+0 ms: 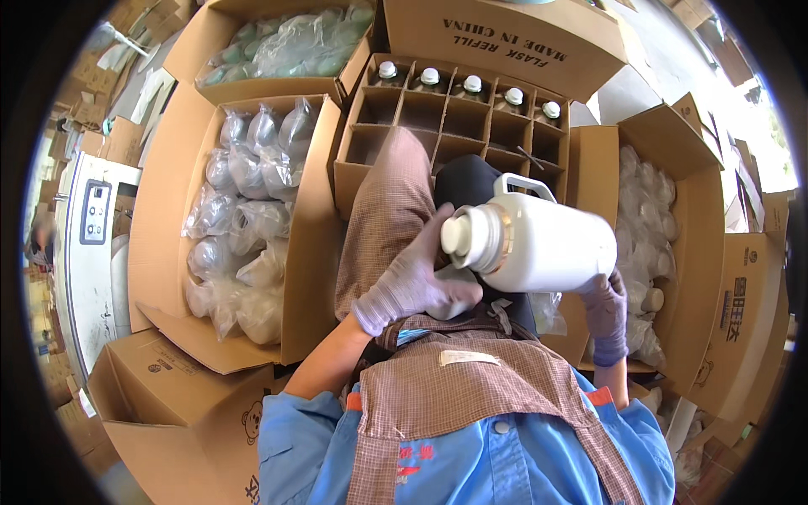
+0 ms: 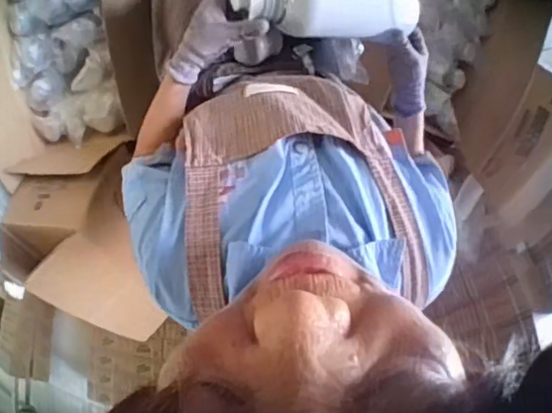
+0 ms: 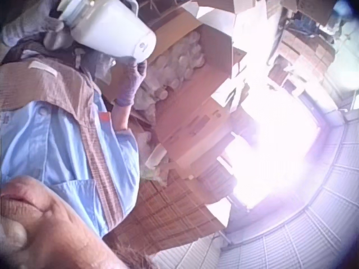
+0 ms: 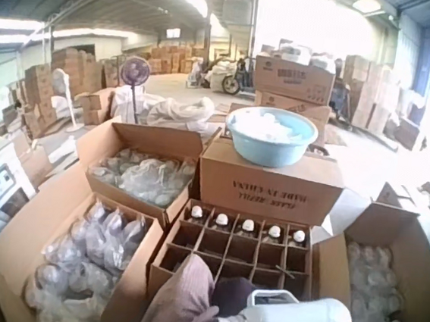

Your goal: The person assembles thermos flasks by inserting inner liners into outer shells, screwing on lids, and wrapping the finished units in plastic bags. They handle both white and green flasks, placing the wrapped items into cardboard boxes.

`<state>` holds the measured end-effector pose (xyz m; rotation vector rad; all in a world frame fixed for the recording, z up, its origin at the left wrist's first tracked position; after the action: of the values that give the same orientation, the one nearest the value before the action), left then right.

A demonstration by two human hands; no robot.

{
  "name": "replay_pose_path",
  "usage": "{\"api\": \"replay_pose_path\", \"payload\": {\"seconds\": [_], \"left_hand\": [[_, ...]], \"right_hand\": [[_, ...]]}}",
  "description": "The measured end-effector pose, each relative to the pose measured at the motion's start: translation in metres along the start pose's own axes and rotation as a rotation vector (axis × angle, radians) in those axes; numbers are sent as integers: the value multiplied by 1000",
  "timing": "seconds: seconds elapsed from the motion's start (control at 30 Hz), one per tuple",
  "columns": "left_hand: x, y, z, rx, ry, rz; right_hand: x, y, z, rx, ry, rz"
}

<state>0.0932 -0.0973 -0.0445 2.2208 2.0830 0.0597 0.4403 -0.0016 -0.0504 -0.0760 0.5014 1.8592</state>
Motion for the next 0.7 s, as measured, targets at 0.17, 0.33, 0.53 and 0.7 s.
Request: {"api": "replay_pose_path", "payload": {"seconds": [0.17, 0.33, 0.53, 0.7], "left_hand": [[-17, 29, 5, 1118, -205, 363], [-40, -9, -36, 500, 105, -6], [-60, 27, -1, -76, 126, -65], [-71, 49, 27, 858, 230, -284]], "right_hand": [[-24, -16, -20, 116, -61, -110], [-37, -19, 39, -414, -173, -93], [-18, 36, 113, -715, -400, 173], [11, 186, 129, -1254, -614, 414]]}}
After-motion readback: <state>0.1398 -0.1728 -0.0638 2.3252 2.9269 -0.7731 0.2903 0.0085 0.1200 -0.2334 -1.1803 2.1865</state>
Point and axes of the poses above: each hand's wrist, its own x-axis towards the middle knuckle, its own y-axis out of the palm, z = x × y, the point moved 3 cm from there along x, towards the middle knuckle, and after that the axes turned 6 degrees about z, right-handed, at the moved point
